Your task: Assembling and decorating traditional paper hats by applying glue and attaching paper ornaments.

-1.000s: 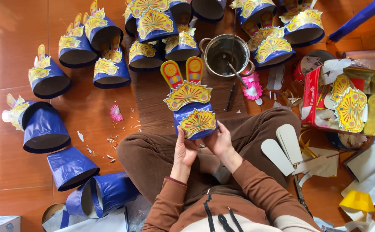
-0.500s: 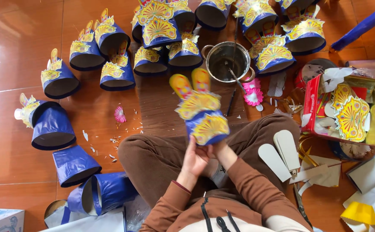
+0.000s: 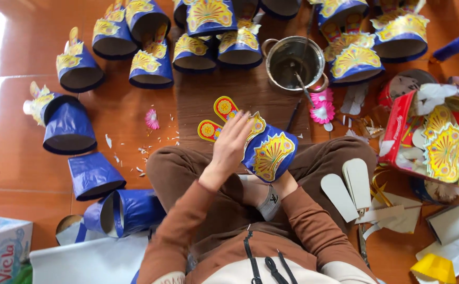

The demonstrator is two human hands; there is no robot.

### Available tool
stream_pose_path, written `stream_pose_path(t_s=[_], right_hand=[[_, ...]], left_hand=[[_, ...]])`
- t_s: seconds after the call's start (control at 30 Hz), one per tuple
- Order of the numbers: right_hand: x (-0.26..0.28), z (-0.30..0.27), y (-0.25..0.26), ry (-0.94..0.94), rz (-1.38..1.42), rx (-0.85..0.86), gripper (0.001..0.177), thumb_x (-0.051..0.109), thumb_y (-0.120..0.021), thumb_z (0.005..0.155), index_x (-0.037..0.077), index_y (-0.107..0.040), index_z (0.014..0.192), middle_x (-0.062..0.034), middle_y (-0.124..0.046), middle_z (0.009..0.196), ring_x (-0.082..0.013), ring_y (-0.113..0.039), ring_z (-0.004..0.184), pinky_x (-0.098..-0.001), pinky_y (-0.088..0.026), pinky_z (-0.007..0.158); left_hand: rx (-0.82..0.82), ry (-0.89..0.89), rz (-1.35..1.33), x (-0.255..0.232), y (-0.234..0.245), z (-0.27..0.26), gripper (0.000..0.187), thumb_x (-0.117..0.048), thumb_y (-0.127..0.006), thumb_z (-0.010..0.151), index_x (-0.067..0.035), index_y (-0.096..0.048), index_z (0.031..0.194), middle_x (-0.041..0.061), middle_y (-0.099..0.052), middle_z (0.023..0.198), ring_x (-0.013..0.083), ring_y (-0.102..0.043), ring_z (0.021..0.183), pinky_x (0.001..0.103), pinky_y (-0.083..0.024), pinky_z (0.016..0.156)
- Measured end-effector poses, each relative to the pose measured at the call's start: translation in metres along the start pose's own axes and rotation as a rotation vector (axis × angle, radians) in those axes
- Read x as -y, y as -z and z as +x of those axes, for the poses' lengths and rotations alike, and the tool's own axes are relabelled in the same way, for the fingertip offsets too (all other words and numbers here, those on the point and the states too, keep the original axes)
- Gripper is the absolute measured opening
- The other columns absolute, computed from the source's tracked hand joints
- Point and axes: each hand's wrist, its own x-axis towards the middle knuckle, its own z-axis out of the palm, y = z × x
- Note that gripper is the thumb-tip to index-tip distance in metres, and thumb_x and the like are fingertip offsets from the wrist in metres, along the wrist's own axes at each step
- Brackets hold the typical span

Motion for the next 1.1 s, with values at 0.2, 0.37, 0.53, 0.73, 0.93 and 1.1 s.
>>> stream_pose_path(t_s=[0.2, 0.37, 0.53, 0.73, 0.93, 1.1], right_hand=[[0.056, -0.055, 0.056, -0.046, -0.064, 0.04, 0.04, 0.045, -0.054, 0.094, 0.009, -0.062, 0.109, -0.0143, -0.066, 0.109, -0.031, -0.063, 0.103, -0.0434, -0.047, 0.093], [0.052, -0.084, 0.071, -0.087, -0.102, 0.055, 0.041, 0.045, -0.054, 0.094, 0.009, -0.062, 0.111, -0.0151, -0.065, 0.111, -0.0314, -0.062, 0.104, -0.044, -0.047, 0.095], [0.055, -0.091, 0.069, -0.125, -0.155, 0.106, 0.042, 0.046, -0.053, 0.095, 0.009, -0.061, 0.112, -0.0159, -0.065, 0.112, -0.0317, -0.062, 0.106, -0.0445, -0.046, 0.097], [0.056, -0.1, 0.074, -0.156, -0.204, 0.139, 0.044, 0.047, -0.052, 0.095, 0.008, -0.06, 0.114, -0.0169, -0.064, 0.114, -0.0322, -0.061, 0.108, -0.0452, -0.045, 0.099], [0.044, -0.079, 0.053, -0.162, -0.215, 0.17, 0.045, 0.048, -0.051, 0.095, 0.008, -0.059, 0.116, -0.0179, -0.063, 0.116, -0.0326, -0.06, 0.11, -0.0459, -0.044, 0.101], [-0.009, -0.012, -0.021, -0.145, -0.232, 0.182, 0.046, 0.048, -0.051, 0.096, 0.008, -0.058, 0.118, -0.0187, -0.063, 0.118, -0.033, -0.059, 0.111, -0.0464, -0.043, 0.103]], left_hand=[[0.698, 0.028, 0.176, 0.005, -0.032, 0.0, 0.063, -0.049, -0.015, 0.104, -0.021, -0.013, 0.16, 0.004, -0.007, 0.167, 0.0209, -0.002, 0.153, 0.044, 0.006, 0.122], [0.711, 0.083, 0.11, 0.004, -0.027, -0.01, 0.059, -0.042, -0.026, 0.105, -0.021, -0.017, 0.16, 0.005, -0.013, 0.167, 0.0223, -0.008, 0.154, 0.047, 0.001, 0.123], [0.646, 0.079, 0.11, 0.013, -0.037, -0.021, 0.061, -0.046, -0.027, 0.104, -0.022, -0.016, 0.16, 0.005, -0.015, 0.167, 0.0233, -0.01, 0.154, 0.049, -0.003, 0.123], [0.554, 0.043, 0.132, 0.008, -0.033, -0.019, 0.063, -0.052, -0.027, 0.102, -0.022, -0.024, 0.158, 0.006, -0.021, 0.165, 0.0217, -0.014, 0.154, 0.048, -0.004, 0.124], [0.496, 0.0, 0.132, 0.016, -0.047, -0.009, 0.064, -0.053, -0.026, 0.101, -0.025, -0.019, 0.159, 0.008, -0.021, 0.165, 0.0251, -0.016, 0.154, 0.054, -0.009, 0.124], [-0.15, 0.06, 0.052, 0.008, 0.0, 0.026, 0.057, -0.03, -0.063, 0.094, -0.018, -0.047, 0.147, 0.017, -0.053, 0.144, 0.0313, -0.037, 0.144, 0.052, -0.02, 0.121]])
